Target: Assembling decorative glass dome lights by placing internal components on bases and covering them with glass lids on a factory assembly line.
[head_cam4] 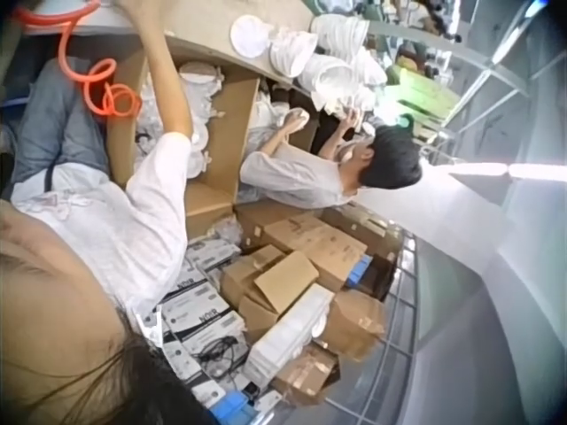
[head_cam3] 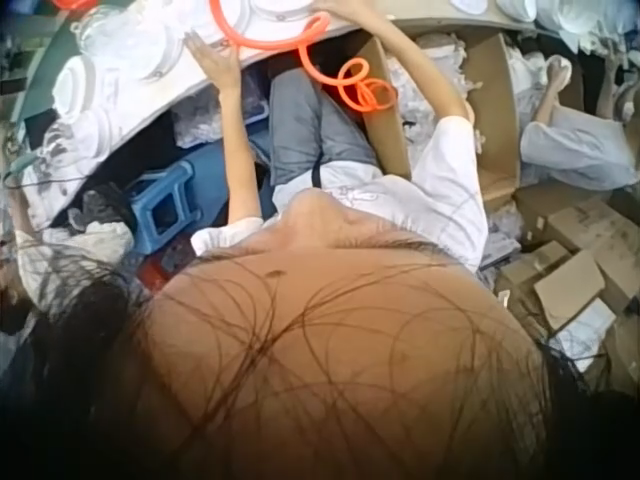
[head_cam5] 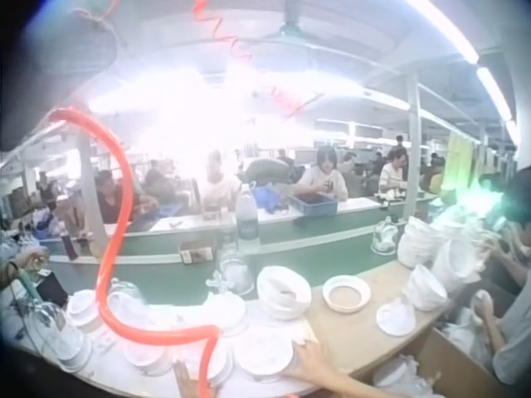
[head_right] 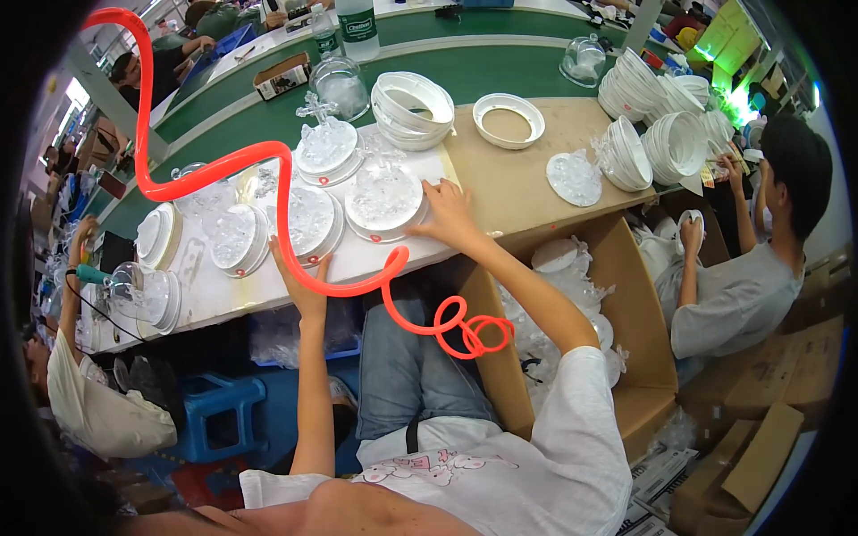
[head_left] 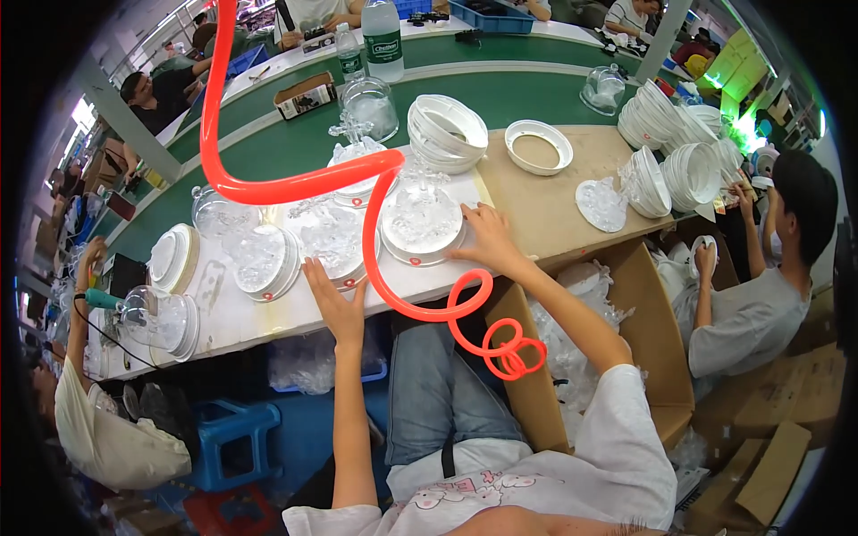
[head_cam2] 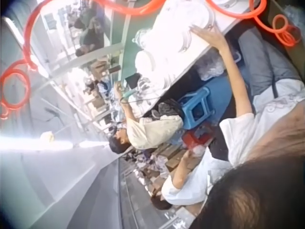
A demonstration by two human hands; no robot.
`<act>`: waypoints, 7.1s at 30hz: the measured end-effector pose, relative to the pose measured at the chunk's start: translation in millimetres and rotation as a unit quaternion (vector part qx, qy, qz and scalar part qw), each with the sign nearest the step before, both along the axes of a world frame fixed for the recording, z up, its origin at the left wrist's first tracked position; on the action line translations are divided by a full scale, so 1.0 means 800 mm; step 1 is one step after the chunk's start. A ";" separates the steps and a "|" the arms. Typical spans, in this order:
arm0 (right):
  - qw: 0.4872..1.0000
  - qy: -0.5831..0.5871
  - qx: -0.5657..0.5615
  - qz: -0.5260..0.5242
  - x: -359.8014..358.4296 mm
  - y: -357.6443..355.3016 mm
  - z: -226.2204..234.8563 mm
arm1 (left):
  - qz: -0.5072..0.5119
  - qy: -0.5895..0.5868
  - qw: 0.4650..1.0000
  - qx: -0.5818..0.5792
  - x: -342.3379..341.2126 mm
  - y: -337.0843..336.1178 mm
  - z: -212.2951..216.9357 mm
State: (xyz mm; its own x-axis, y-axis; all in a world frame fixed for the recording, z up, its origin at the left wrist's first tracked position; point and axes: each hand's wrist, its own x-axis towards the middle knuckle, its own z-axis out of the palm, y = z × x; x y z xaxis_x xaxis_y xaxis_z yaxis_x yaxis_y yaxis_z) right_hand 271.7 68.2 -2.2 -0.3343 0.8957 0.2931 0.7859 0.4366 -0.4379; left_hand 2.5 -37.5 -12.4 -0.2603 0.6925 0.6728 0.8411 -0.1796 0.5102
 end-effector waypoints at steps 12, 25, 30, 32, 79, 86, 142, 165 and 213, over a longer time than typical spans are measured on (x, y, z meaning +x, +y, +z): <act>0.976 0.140 0.168 -0.010 0.019 0.069 0.079 | 0.043 0.064 0.995 0.060 -0.006 -0.001 -0.018; 0.843 0.537 -0.017 0.038 0.040 0.087 0.106 | 0.037 0.080 0.994 0.056 -0.010 -0.004 -0.025; 0.582 0.803 -0.125 -0.008 0.123 -0.010 0.064 | 0.020 0.013 0.998 0.050 -0.002 -0.005 -0.018; 0.541 0.822 -0.175 -0.025 0.135 -0.032 0.030 | 0.026 -0.009 0.992 0.120 -0.011 -0.009 -0.027; 0.928 0.309 0.070 -0.196 0.222 -0.078 0.058 | -0.350 0.132 0.921 -0.110 0.229 0.105 0.017; 0.930 0.180 0.085 -0.310 0.362 0.044 0.067 | -0.410 0.109 0.899 -0.109 0.222 0.103 0.038; 0.949 0.247 -0.149 0.129 0.209 0.063 0.195 | -0.293 -0.125 0.946 -0.062 0.242 0.086 0.007; 0.946 0.206 -0.214 0.130 0.150 0.098 0.126 | -0.303 -0.168 0.934 -0.085 0.240 0.083 0.009; 0.978 0.107 -0.156 0.086 0.138 0.079 0.153 | -0.299 -0.092 0.946 -0.088 0.236 0.084 0.003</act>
